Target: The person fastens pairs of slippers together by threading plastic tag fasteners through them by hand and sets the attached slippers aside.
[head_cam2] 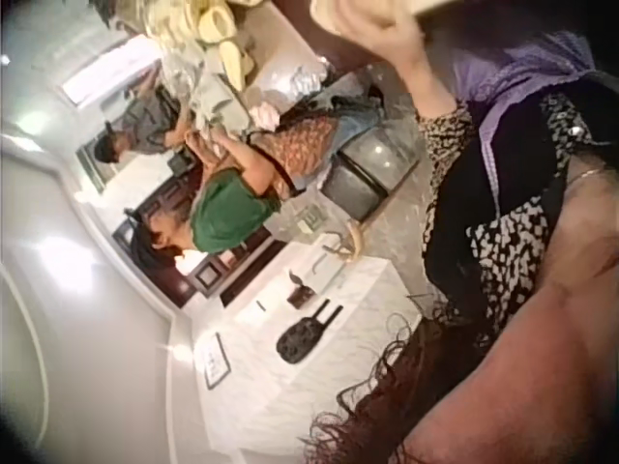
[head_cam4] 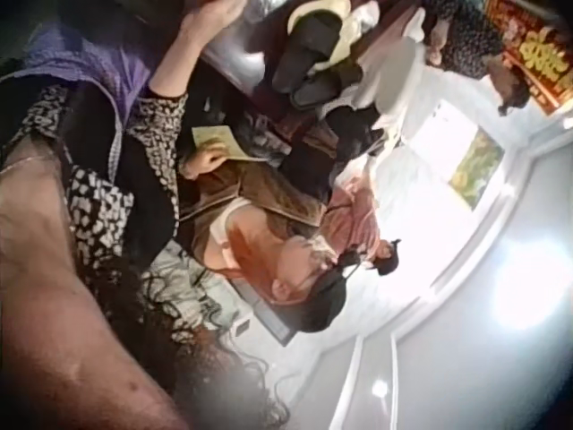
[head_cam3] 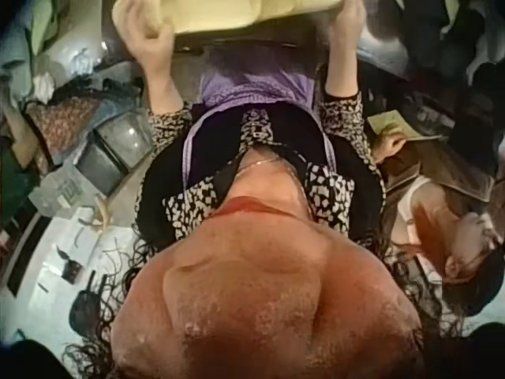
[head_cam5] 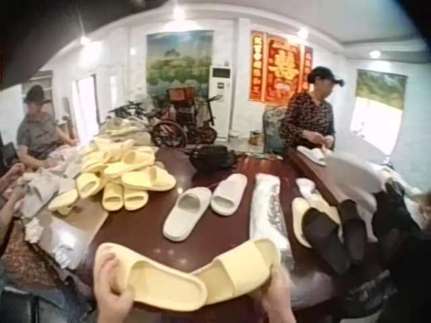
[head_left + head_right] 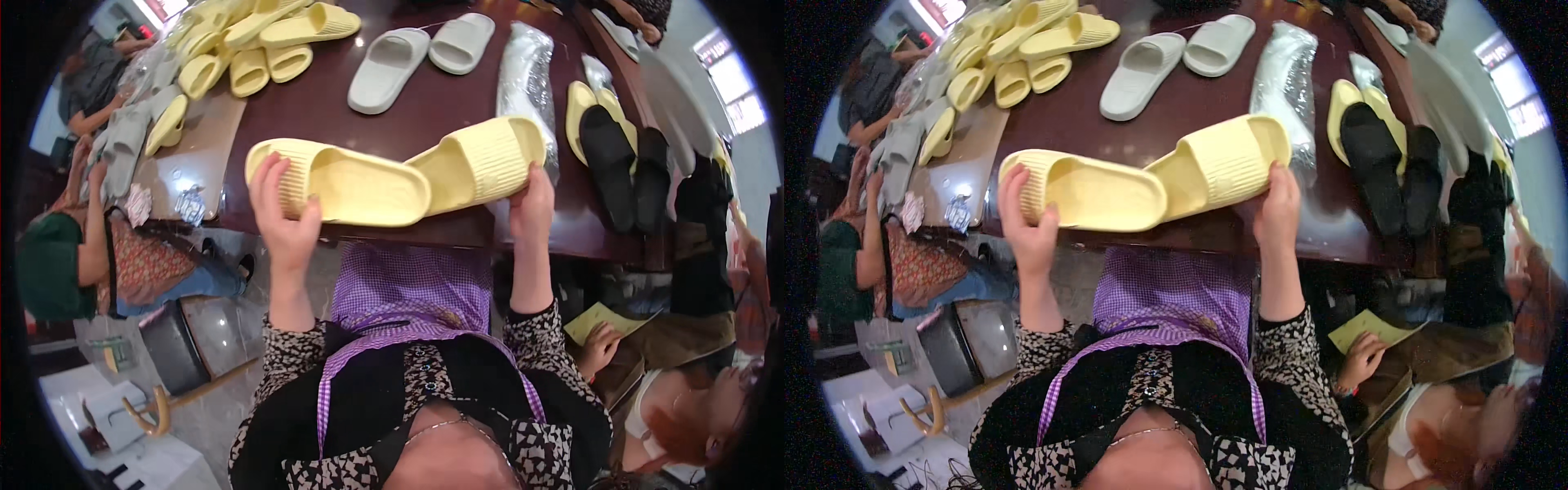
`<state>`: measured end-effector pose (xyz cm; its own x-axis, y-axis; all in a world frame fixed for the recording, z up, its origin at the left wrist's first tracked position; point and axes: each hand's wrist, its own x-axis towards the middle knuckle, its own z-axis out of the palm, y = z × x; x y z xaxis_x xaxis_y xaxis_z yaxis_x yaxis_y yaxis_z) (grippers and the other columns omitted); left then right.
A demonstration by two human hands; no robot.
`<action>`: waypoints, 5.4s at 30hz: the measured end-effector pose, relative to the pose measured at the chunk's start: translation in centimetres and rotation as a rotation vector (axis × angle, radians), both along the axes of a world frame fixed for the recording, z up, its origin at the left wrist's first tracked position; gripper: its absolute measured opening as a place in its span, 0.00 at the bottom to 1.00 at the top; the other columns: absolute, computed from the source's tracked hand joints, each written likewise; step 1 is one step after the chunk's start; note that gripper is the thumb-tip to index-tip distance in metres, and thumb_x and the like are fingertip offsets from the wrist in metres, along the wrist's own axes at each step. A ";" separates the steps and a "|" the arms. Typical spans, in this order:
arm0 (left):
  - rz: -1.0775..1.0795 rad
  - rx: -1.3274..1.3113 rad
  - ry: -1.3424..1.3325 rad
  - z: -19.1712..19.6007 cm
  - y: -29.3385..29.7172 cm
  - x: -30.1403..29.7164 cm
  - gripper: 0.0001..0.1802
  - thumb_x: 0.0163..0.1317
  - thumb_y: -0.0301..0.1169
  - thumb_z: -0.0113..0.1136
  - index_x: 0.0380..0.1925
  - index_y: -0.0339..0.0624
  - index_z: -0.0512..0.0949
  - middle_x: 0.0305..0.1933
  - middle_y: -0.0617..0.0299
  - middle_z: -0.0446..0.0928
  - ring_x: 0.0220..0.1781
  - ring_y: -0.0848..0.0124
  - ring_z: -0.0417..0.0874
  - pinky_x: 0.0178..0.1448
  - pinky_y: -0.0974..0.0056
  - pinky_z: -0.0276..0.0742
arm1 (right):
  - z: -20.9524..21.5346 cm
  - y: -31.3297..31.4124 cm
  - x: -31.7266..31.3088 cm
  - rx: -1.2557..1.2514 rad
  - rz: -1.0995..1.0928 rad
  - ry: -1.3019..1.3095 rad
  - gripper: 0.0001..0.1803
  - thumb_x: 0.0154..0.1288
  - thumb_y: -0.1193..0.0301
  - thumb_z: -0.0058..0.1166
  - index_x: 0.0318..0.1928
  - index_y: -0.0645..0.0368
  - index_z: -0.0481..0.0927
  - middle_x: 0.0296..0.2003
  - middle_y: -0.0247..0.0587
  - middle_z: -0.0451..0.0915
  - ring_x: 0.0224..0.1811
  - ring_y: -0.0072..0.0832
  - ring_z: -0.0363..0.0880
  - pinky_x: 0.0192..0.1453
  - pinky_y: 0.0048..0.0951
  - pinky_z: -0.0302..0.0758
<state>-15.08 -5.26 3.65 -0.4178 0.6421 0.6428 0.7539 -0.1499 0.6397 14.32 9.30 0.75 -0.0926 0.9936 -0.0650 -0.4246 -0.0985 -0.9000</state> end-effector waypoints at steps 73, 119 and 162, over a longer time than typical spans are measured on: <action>-0.852 -0.270 -0.257 -3.0 7.0 16.2 0.03 0.57 0.20 0.59 0.32 0.33 0.79 0.33 0.56 0.81 0.36 0.69 0.83 0.41 0.68 0.77 | -5.1 11.3 2.5 0.743 -0.027 -1.783 0.21 0.63 0.72 0.40 0.57 0.55 0.70 0.63 0.40 0.68 0.67 0.44 0.61 0.67 0.52 0.56; -0.977 -0.631 -1.273 0.7 0.0 10.8 0.09 0.65 0.24 0.55 0.43 0.33 0.76 0.35 0.62 0.80 0.29 0.82 0.76 0.34 0.77 0.74 | 6.4 -5.3 -2.9 0.379 0.253 -0.295 0.01 0.64 0.79 0.52 0.34 0.65 0.76 0.27 0.33 0.78 0.25 0.15 0.73 0.30 0.15 0.70; -0.581 -0.306 0.229 -1.9 -0.9 8.8 0.03 0.53 0.23 0.60 0.27 0.35 0.76 0.27 0.53 0.75 0.31 0.56 0.79 0.37 0.57 0.76 | 0.2 -3.2 -2.1 0.604 0.133 -1.288 0.10 0.60 0.73 0.51 0.37 0.69 0.79 0.31 0.59 0.79 0.37 0.52 0.79 0.43 0.43 0.75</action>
<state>-6.26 -6.12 1.72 0.1732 0.8870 0.4280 0.7274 -0.4082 0.5516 12.20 6.09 0.98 -0.3884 0.8872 0.2488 0.6885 0.4589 -0.5616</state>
